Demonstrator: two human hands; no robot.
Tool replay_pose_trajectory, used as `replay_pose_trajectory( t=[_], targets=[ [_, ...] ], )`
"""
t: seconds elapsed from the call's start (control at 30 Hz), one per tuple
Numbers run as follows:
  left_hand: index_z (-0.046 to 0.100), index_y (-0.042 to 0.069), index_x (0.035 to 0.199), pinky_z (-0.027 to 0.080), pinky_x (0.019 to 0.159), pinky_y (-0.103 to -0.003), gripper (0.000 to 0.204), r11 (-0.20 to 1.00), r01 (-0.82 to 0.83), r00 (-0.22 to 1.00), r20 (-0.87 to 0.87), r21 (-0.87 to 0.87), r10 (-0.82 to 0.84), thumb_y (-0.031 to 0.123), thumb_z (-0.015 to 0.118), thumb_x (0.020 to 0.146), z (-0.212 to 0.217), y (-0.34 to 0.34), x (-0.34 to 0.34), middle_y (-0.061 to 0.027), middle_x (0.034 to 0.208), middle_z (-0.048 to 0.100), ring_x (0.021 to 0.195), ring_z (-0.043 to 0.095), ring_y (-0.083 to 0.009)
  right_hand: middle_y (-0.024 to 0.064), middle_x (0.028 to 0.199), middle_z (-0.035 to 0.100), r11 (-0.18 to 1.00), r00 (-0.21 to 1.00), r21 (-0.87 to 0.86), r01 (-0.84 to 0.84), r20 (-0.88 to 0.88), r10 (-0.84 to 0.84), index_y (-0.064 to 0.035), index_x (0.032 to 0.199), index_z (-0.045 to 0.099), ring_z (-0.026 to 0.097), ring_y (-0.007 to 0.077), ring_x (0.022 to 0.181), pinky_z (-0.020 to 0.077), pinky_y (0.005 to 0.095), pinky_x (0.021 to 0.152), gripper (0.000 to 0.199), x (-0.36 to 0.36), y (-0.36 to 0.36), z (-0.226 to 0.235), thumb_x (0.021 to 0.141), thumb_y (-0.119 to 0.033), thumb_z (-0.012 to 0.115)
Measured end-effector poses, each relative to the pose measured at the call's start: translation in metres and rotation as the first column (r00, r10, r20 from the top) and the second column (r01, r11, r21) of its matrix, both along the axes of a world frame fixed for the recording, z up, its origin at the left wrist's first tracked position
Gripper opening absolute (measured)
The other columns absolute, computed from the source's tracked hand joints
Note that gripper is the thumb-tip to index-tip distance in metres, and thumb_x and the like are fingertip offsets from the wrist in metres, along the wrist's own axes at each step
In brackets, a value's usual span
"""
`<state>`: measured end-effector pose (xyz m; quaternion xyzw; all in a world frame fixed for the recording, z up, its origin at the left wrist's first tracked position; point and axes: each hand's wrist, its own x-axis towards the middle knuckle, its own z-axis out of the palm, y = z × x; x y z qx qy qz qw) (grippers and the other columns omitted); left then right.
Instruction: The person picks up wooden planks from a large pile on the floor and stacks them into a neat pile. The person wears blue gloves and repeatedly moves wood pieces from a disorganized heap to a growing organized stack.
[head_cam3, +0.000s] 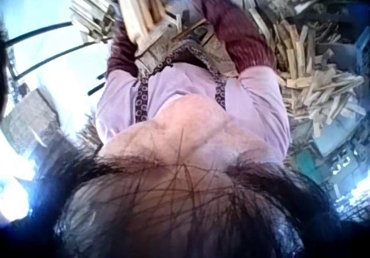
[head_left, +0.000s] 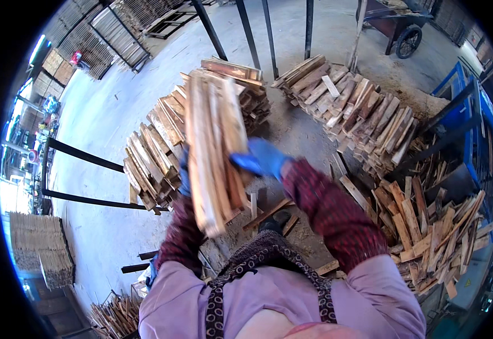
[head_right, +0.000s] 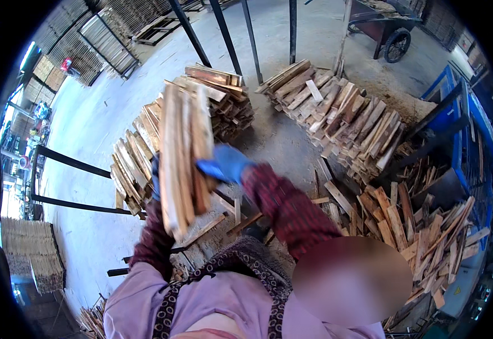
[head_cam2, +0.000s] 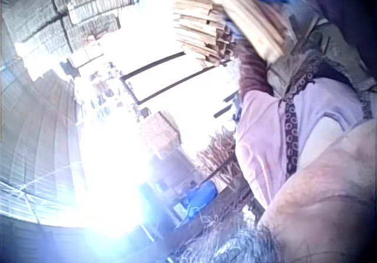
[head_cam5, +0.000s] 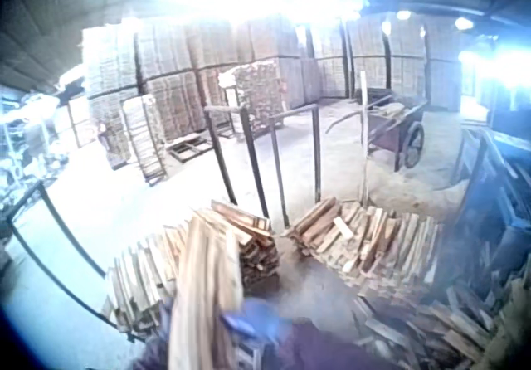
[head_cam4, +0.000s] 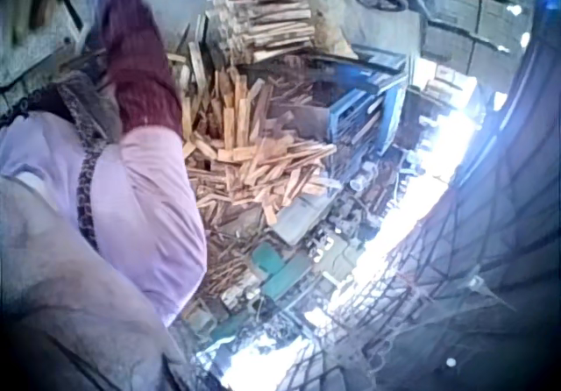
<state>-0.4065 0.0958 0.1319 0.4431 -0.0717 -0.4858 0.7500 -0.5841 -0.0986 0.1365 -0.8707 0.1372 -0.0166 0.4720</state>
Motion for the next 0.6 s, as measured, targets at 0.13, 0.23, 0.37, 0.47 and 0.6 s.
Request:
replay_pose_trajectory(
  t=[0.13,0.23,0.37,0.47,0.6],
  targets=[
    [0.066,0.005,0.123,0.058,0.084,-0.048,0.073,0.936,-0.198,0.966,0.219,0.292,0.136,0.068,0.061,0.086,-0.001,-0.075,0.195,-0.0147,0.103,0.073,0.088,0.070,-0.0331,0.0240,0.094,0.070,0.984,0.991,-0.133,0.115,0.077,-0.105,0.0008,0.103,0.068,0.068,0.0396,0.086,0.0534,0.0456,0.078,0.055,0.126,-0.063,0.015,0.092,-0.053,0.066],
    [0.060,0.011,0.101,0.049,0.063,-0.044,0.044,0.820,-0.255,0.924,0.379,0.512,0.051,0.054,0.059,0.093,-0.086,-0.081,0.239,-0.0088,0.081,0.061,0.068,0.059,-0.0258,0.0185,0.087,0.069,1.000,0.972,0.015,0.018,0.235,-0.021,-0.0031,0.097,0.070,0.067,0.0340,0.078,0.0534,0.0434,0.074,0.038,0.098,-0.086,-0.056,0.093,-0.040,0.067],
    [0.055,0.016,0.082,0.040,0.043,-0.039,0.029,0.701,0.314,0.879,0.084,0.640,-0.470,0.039,0.059,0.099,-0.240,-0.093,0.152,-0.0028,0.061,0.051,0.048,0.049,-0.0184,0.0173,0.097,0.071,0.901,0.897,0.094,0.423,-0.180,-0.403,-0.0031,0.106,0.072,0.069,0.0304,0.087,0.0540,0.0426,0.082,0.040,-0.135,-0.095,-0.150,0.091,-0.039,0.067],
    [0.058,0.014,0.089,0.042,0.047,-0.037,0.023,0.293,0.563,0.671,-0.221,0.773,-0.708,0.036,0.062,0.097,-0.336,-0.089,0.037,-0.0025,0.066,0.054,0.051,0.051,-0.0179,0.0150,0.099,0.072,0.553,0.448,-0.085,0.829,-0.490,-0.748,-0.0032,0.115,0.070,0.069,0.0280,0.084,0.0553,0.0427,0.080,0.040,-0.358,-0.058,-0.170,0.090,-0.035,0.068],
    [0.060,0.013,0.099,0.044,0.051,-0.035,0.021,-0.109,0.589,0.344,-0.370,0.801,-0.863,0.032,0.067,0.095,-0.363,-0.159,-0.097,-0.0021,0.074,0.059,0.056,0.053,-0.0173,0.0113,0.093,0.070,-0.222,-0.327,-0.249,0.943,-0.556,-0.764,-0.0031,0.114,0.069,0.066,0.0226,0.076,0.0517,0.0366,0.070,0.039,-0.644,0.053,-0.139,0.091,-0.034,0.069]
  ],
)
